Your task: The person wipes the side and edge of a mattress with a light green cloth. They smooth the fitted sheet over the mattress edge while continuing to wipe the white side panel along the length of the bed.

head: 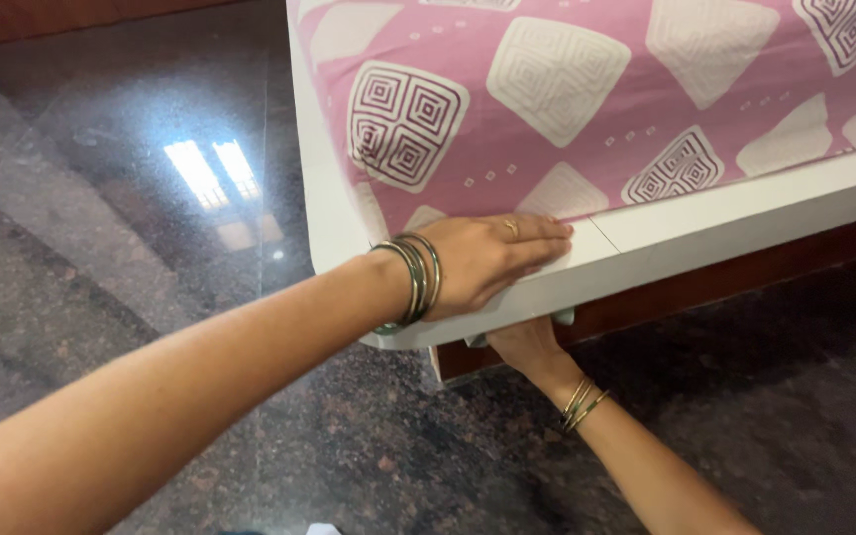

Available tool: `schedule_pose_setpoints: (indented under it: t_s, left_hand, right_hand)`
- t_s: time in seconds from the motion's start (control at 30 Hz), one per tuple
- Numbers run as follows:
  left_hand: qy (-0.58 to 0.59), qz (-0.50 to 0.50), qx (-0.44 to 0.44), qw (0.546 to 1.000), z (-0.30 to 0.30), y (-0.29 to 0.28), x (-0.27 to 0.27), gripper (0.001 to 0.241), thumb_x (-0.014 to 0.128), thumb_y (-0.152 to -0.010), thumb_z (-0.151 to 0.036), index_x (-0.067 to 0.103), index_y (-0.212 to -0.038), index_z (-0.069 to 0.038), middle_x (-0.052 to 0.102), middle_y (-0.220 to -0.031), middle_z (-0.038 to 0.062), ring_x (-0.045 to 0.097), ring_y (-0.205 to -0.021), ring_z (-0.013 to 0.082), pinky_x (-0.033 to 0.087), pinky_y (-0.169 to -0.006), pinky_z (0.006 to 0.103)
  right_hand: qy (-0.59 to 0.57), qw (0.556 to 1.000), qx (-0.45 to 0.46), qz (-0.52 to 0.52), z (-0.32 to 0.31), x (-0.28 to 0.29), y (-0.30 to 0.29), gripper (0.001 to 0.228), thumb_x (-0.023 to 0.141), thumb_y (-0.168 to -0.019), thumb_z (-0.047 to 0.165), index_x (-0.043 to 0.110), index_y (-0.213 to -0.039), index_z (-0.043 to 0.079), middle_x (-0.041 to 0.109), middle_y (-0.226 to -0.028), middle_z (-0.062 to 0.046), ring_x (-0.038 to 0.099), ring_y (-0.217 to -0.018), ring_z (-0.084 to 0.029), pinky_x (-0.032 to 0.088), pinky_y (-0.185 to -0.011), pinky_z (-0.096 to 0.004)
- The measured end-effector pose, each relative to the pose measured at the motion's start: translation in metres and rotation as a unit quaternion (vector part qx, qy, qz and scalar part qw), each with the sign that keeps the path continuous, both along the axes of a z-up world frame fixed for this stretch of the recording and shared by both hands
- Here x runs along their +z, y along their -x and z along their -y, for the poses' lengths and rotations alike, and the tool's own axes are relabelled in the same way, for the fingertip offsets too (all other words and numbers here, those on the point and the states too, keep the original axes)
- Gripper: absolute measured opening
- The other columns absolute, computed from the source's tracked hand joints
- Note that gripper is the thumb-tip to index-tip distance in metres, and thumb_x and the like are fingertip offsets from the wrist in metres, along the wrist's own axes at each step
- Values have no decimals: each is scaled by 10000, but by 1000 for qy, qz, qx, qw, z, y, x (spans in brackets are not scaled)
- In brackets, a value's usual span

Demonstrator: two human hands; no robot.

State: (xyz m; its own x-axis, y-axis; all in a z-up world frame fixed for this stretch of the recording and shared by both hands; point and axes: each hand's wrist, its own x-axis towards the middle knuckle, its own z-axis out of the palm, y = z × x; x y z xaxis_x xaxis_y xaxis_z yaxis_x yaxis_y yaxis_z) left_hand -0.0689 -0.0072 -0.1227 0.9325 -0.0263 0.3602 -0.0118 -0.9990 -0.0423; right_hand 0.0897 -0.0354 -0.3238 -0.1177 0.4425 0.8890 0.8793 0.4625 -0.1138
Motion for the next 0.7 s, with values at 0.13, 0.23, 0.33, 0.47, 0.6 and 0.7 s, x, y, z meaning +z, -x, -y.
schedule_pose_setpoints:
  t_s: [0.13, 0.23, 0.33, 0.47, 0.6, 0.7]
  left_hand:
    - [7, 14, -2, 1000, 0, 1, -2, 409, 506, -1002, -161, 580, -1400, -102, 550, -1493, 106, 558, -1341, 275, 484, -1085, 389]
    - [9, 21, -6, 1000, -2, 4, -5, 415, 510, -1000, -176, 578, -1402, -99, 554, -1486, 107, 563, -1341, 276, 491, -1083, 385]
    - [12, 21, -4, 1000, -2, 4, -3, 384, 509, -1030, -200, 581, -1396, -106, 565, -1474, 104, 576, -1324, 277, 500, -1071, 384]
    - [12, 23, -1, 1000, 2, 4, -1, 370, 523, -1024, -201, 593, -1375, -106, 581, -1461, 100, 590, -1310, 274, 511, -1054, 385]
    - [12, 38, -20, 999, 3, 4, 2, 360, 543, -1013, -182, 605, -1354, -80, 592, -1435, 126, 596, -1291, 294, 504, -1061, 399]
    - [38, 33, -23, 998, 5, 1, 6, 339, 547, -978, -135, 625, -1299, -56, 634, -1348, 131, 612, -1217, 321, 501, -1030, 430]
  right_hand:
    - [94, 987, 5, 128, -22, -2, -2, 235, 687, -897, 287, 718, -1037, 101, 695, -949, -118, 663, -916, -360, 488, -795, -553]
    - [26, 962, 55, 268, -29, -34, -8, 271, 629, -910, 243, 720, -1154, 168, 693, -1065, -105, 641, -989, -336, 480, -848, -532]
    - [14, 927, 116, 357, -20, -76, -34, 324, 621, -804, 193, 698, -1109, 270, 688, -1108, 17, 643, -1136, -217, 467, -1008, -573]
    - [239, 938, -111, 225, 11, -134, -90, 311, 704, -678, 120, 698, -963, 242, 668, -1148, -46, 616, -1128, -309, 482, -996, -450]
    - [142, 874, -30, -463, 13, -142, -129, 383, 635, -699, -9, 673, -1059, 116, 642, -1107, -104, 650, -1043, -317, 540, -943, -466]
    - [154, 578, 221, -770, 5, -109, -131, 421, 569, -758, -2, 624, -1160, 108, 634, -1099, -118, 646, -1010, -322, 540, -913, -467]
